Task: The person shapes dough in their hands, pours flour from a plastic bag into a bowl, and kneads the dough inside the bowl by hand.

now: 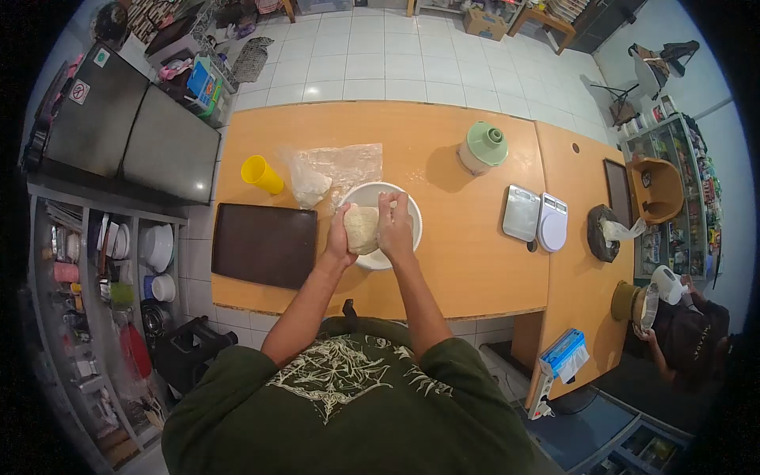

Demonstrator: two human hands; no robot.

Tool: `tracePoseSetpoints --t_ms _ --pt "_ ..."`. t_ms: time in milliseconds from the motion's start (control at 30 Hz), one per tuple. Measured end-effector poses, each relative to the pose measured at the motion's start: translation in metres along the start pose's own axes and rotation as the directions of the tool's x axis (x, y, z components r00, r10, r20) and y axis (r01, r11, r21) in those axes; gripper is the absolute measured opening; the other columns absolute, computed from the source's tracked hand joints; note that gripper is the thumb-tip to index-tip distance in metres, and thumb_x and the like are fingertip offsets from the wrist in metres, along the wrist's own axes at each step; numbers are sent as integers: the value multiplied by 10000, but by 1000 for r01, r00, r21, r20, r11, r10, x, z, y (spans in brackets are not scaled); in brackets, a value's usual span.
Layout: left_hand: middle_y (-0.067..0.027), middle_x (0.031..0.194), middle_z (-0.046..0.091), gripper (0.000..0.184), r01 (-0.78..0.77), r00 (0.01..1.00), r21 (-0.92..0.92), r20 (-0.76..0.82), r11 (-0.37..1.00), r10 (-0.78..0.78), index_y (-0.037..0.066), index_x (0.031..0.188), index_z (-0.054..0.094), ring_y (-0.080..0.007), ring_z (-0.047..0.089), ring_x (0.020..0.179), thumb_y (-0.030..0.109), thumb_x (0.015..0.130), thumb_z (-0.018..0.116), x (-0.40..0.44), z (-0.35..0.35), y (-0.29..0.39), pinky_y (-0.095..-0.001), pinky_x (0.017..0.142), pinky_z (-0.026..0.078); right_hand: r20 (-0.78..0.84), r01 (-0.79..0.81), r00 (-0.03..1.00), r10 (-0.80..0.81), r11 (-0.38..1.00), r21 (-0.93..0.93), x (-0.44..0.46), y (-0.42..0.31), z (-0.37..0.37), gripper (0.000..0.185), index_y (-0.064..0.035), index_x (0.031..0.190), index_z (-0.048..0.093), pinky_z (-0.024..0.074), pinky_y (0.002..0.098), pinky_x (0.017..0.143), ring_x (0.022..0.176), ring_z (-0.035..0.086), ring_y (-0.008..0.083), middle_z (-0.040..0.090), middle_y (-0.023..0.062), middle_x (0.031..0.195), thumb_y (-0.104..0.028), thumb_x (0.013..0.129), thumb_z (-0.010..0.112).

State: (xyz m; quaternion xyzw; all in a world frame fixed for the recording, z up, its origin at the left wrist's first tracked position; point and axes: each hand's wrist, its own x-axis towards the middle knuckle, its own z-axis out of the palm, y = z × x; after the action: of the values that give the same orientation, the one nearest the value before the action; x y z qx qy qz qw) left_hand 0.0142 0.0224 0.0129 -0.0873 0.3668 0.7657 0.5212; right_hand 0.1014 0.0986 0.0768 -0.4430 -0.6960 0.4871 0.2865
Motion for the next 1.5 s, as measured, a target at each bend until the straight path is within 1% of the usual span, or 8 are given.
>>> tracePoseSetpoints --t_ms 200,467,667,867,1067,1167,1267,1500 --pt "-103 1050 679 463 249 945 -124 249 961 -212 83 1141 608 -232 675 933 443 988 360 -3 -11 2 -374 852 551 -63 20 997 -36 972 -233 14 38 10 447 -13 1078 491 405 468 869 1044 543 393 584 287 1072 -442 1019 379" --pt "-106 1178 636 506 184 956 20 227 983 -184 82 1242 550 -242 646 1038 457 999 313 10 -31 -12 -402 910 530 330 -292 934 140 829 476 14 64 20 805 -127 1507 230 271 441 1115 1332 349 329 368 217 1437 -708 955 151" --pt "-122 1211 619 540 250 911 -34 347 968 -223 72 1343 497 -258 624 1087 436 993 307 -3 -11 3 -423 970 494 419 -218 907 48 903 369 25 73 24 816 -166 1558 118 217 464 1140 1362 318 350 293 229 1507 -711 951 140" --pt "-117 1103 656 469 81 963 -136 266 987 -42 52 1153 586 -245 655 1001 427 963 378 4 -15 -8 -371 916 524 86 24 996 3 952 -305 26 49 23 610 -96 1471 358 288 463 1098 1293 431 362 455 213 1415 -498 1028 239" --pt "-101 1074 666 450 -58 998 -44 -30 997 57 54 1126 593 -253 654 1008 428 957 408 14 -20 -22 -383 900 523 162 -210 967 199 976 54 9 20 7 422 3 1240 583 443 388 968 1048 604 348 654 198 1074 -310 1029 392" --pt "-91 1026 663 432 -185 930 94 -304 978 205 48 1108 594 -231 653 970 424 970 432 16 -10 -28 -369 858 527 169 -73 985 31 965 251 -2 49 16 422 20 1224 573 446 402 960 1046 598 362 638 203 1095 -315 1008 434" --pt "-92 1009 643 445 -195 919 283 -283 939 276 16 1108 611 -207 626 926 424 987 483 5 -2 -28 -315 821 492 -13 218 974 -225 958 -187 -32 31 40 460 30 1233 546 434 420 954 1116 564 338 620 206 1151 -349 974 529" --pt "-107 1039 646 441 -334 843 444 -255 832 474 -23 1099 626 -193 625 903 385 1012 481 4 0 -23 -324 787 499 15 194 981 -194 972 -134 -18 30 30 358 30 1107 620 507 389 800 848 660 341 673 219 941 -288 944 601"
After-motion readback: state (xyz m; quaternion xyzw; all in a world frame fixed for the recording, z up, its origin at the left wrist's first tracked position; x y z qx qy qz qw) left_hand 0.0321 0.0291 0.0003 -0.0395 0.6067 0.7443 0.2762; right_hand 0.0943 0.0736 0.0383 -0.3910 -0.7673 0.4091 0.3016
